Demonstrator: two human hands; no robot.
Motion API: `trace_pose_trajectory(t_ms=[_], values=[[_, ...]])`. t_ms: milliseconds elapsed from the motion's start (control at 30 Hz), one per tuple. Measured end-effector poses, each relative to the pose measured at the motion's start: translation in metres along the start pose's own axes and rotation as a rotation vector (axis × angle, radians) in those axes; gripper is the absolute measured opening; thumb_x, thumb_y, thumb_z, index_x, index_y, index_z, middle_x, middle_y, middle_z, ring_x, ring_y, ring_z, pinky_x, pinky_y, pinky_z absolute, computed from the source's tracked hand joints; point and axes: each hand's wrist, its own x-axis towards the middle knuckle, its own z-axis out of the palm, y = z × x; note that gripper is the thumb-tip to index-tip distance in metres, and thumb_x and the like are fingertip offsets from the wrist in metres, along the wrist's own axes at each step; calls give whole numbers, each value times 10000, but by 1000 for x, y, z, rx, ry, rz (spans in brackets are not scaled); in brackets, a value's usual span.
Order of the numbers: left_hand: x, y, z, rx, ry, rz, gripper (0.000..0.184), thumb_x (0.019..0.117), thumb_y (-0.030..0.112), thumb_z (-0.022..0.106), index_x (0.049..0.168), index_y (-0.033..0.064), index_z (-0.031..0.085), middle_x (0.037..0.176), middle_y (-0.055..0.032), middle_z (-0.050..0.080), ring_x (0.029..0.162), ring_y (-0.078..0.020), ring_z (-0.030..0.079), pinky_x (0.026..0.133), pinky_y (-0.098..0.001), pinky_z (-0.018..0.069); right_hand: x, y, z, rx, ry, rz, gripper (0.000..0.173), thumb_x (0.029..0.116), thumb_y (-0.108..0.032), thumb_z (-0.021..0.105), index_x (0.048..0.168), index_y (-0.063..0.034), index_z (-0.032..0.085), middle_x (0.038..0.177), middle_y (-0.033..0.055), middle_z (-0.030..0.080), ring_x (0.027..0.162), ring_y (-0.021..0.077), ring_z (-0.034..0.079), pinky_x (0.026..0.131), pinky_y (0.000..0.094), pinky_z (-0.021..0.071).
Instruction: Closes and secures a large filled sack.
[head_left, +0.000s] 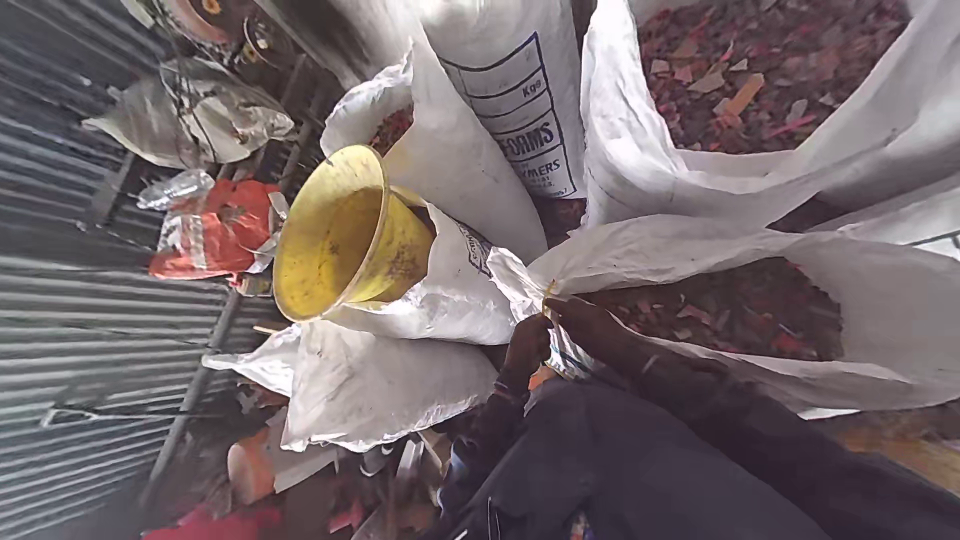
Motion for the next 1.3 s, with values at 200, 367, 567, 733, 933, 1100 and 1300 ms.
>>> trace_pose_trajectory(t_ms=[200,367,567,733,933,1100,1300], values=[[-1,-1,-1,158,-51,45,353,1117,141,299,888,41,549,517,89,391,382,4,338,381,-148,318,9,3,8,-80,59,-122,279,1046,-61,458,1213,37,658,1125,281,668,1090,457,651,922,582,514],[-3,14,-10,576,44,167,367,1123,217,370,1287,-39,575,698,-17,584,543,-67,495,580,-247,447,7,4,13,-12,194,-83,276,1039,-45,480,1184,31,702,1111,283,685,1050,463,669,909,594,514],[6,4,-22,590,-19,216,295,1095,157,427,1088,-45,642,754,-15,618,642,-68,525,673,-267,453,-3,1,17,44,324,-37,278,1002,0,501,1174,45,715,1131,283,698,1066,455,676,960,561,510],[11,4,-32,619,-83,262,300,1073,97,448,1151,-121,639,1102,-207,676,1009,-200,625,964,-366,473,4,-5,18,131,502,60,207,980,-45,585,1059,78,732,1033,259,725,998,407,704,928,549,524],[7,-1,-27,620,-175,260,314,1099,138,404,1101,-85,623,886,-103,601,763,-127,538,770,-313,470,9,-11,9,143,500,30,222,993,6,529,1081,106,706,936,274,708,829,393,703,816,534,549],[-18,-4,-20,921,-263,420,318,1065,94,441,1103,-139,655,981,-284,683,963,-364,668,916,-494,495,16,-5,-7,24,254,85,240,1025,-37,510,1131,102,675,1004,304,691,984,466,677,897,604,493],[7,-14,-28,1013,-299,198,366,1101,167,406,1289,-86,592,1119,-266,679,1034,-357,671,970,-503,497,31,4,-11,39,214,213,251,1041,-83,518,1158,86,662,1026,313,681,1028,478,659,930,616,471]])
